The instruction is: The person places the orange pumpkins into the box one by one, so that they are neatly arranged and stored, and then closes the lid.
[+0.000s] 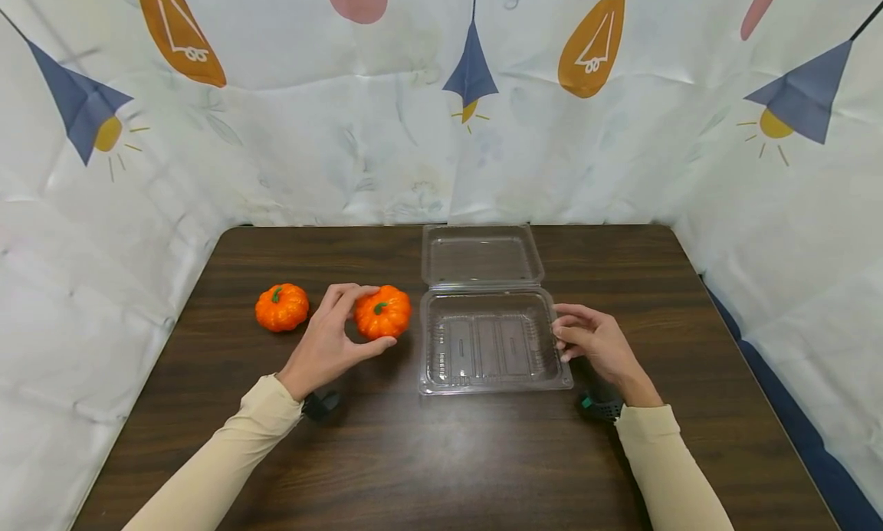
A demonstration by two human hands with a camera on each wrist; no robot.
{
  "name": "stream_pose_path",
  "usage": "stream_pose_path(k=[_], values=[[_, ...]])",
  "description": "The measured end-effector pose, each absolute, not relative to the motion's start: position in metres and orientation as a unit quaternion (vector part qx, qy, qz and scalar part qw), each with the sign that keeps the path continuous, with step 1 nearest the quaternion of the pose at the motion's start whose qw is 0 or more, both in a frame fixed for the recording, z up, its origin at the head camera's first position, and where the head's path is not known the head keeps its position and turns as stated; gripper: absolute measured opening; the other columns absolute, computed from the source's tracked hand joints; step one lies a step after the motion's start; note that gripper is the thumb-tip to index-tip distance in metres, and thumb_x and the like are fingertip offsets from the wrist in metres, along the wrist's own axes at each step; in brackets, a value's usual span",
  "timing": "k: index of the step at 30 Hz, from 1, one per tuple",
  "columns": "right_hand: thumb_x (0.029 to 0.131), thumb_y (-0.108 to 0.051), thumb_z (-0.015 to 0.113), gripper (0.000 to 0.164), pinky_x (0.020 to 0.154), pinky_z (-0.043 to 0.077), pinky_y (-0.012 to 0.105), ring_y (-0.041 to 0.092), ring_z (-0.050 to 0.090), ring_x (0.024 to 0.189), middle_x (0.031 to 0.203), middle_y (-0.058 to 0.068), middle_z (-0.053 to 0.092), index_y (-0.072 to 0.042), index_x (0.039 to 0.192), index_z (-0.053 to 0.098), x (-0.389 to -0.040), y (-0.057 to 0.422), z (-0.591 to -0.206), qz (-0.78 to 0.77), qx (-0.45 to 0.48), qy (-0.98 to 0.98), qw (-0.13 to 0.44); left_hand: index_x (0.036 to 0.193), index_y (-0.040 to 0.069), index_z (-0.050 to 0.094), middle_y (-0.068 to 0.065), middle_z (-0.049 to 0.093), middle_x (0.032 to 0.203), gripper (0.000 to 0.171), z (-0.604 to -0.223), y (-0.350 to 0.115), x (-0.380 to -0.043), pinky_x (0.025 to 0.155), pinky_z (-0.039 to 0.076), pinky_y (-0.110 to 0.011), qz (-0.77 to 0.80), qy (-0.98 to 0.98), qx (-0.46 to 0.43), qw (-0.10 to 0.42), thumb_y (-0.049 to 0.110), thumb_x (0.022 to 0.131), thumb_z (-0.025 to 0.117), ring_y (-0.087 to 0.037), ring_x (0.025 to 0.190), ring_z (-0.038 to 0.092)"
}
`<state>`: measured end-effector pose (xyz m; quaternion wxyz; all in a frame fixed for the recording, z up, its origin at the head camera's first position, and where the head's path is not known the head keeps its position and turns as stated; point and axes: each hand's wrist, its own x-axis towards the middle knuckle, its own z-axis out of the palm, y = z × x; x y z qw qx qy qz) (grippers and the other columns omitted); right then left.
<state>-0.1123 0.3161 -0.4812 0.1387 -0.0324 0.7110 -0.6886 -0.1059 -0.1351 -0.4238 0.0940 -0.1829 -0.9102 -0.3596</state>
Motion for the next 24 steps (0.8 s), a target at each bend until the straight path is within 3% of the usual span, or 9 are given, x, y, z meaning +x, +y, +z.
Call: stream_pose_path(k=[18,24], values=[[0.098,-0.011,0.071,0.056,0.061,0.064,0.03,0.011,0.07,0.074,0.098,-0.003,0.072,0.005,0.147,0.047,-0.114,0.302,-0.482,-0.687,-0.028,0.71,0.151,0.139,0.018,0.058,-0.007,0.051,0.131,0.074,-0.417,-0.112,-0.113,0.087,0.059,-0.039,-0.362,-0.908,-0.202,0.055,0.035,0.076,0.093,-0.02,0.104,0.058],[0.098,-0.011,0.071,0.056,0.061,0.064,0.031,0.011,0.07,0.073,0.097,-0.004,0.072,0.005,0.146,0.048,-0.115,0.299,-0.483,-0.688,-0.03,0.708,0.153,0.139,0.016,0.057,-0.009,0.05,0.133,0.072,-0.416,-0.105,-0.115,0.091,0.061,-0.048,-0.365,-0.904,-0.219,0.049,0.034,0.078,0.092,-0.024,0.109,0.059]])
